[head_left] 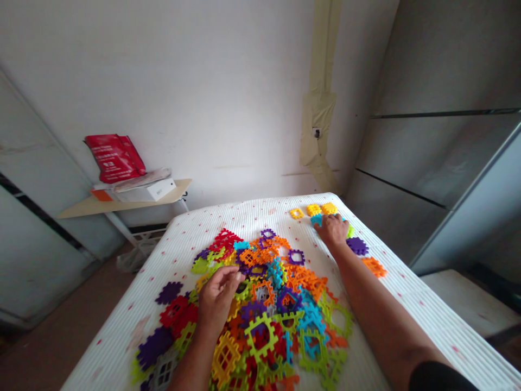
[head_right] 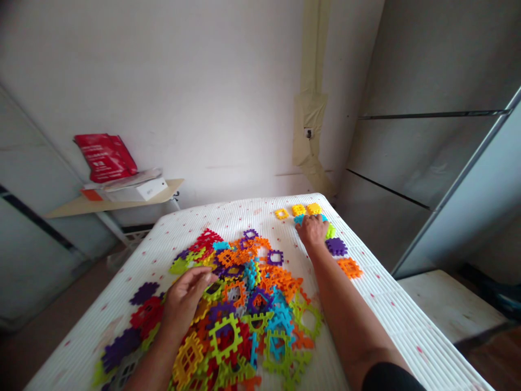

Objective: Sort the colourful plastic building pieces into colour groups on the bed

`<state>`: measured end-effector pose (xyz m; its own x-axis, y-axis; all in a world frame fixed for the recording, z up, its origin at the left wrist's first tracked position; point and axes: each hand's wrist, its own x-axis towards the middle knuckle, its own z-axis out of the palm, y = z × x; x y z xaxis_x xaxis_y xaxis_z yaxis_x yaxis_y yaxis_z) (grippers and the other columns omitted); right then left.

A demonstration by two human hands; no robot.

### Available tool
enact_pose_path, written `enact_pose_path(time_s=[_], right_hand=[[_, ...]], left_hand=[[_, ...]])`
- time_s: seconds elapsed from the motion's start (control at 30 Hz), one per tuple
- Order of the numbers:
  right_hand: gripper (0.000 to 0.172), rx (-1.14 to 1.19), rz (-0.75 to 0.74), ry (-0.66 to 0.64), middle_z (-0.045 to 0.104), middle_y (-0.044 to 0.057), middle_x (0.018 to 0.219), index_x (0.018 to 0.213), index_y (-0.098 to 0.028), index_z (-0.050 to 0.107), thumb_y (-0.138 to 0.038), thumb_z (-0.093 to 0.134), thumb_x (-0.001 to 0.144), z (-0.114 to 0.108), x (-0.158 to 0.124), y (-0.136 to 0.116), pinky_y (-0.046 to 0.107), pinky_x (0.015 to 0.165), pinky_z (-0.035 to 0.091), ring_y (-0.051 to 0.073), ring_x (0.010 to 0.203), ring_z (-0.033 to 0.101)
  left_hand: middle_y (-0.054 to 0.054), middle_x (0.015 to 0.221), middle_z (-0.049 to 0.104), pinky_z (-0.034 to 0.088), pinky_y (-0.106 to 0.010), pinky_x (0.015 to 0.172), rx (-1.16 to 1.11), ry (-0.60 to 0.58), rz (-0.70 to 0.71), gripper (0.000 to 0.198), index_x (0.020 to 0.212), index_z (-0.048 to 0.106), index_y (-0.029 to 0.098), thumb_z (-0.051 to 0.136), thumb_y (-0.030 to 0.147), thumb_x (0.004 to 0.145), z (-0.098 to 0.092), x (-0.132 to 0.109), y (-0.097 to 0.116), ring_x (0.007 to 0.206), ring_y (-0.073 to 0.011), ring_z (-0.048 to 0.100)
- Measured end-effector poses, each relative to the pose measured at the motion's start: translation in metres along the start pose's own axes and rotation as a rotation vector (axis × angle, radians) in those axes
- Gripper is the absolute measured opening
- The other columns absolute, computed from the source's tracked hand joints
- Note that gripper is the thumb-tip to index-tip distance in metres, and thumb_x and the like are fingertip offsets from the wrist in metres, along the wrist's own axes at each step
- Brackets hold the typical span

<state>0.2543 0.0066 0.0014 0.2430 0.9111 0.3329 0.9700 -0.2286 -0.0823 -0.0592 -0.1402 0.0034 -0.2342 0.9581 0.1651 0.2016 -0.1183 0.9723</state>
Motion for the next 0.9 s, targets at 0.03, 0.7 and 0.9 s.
enact_pose_path(time_s=[0.03, 0.7, 0.9], right_hand=[[0.037, 0.000, -0.003, 0.004, 0.065, 0.016, 0.103, 0.097, -0.012, 0.064, -0.040, 0.044, 0.082, 0.001, 0.000, 0.000, 0.042, 0.080, 0.035, 0.029, 0.104, 0.047], [0.028, 0.220, -0.317, 0.055, 0.064, 0.011, 0.107, 0.105, -0.016, 0.063, -0.029, 0.049, 0.085, -0.019, -0.013, -0.032, 0.032, 0.084, 0.042, 0.024, 0.101, 0.052], [0.022, 0.584, -0.811, -0.125, 0.067, 0.006, 0.102, 0.101, -0.019, 0.066, -0.019, 0.052, 0.084, -0.027, -0.043, -0.090, 0.029, 0.085, 0.045, 0.018, 0.096, 0.058]], left_hand=[[-0.006, 0.075, 0.070, 0.051, -0.030, 0.074, 0.002, -0.003, -0.001, 0.034, 0.087, 0.061, 0.017, 0.063, 0.045, 0.068, 0.000, 0.000, 0.000, 0.077, -0.0212, 0.066], [-0.008, 0.085, 0.070, 0.049, -0.034, 0.081, 0.034, 0.010, 0.037, 0.034, 0.087, 0.062, 0.016, 0.062, 0.046, 0.070, -0.001, 0.004, -0.014, 0.083, -0.0227, 0.065], [-0.008, 0.085, 0.070, 0.048, -0.034, 0.081, 0.044, 0.036, 0.029, 0.034, 0.086, 0.063, 0.017, 0.060, 0.047, 0.071, -0.002, 0.007, -0.020, 0.084, -0.0222, 0.064]])
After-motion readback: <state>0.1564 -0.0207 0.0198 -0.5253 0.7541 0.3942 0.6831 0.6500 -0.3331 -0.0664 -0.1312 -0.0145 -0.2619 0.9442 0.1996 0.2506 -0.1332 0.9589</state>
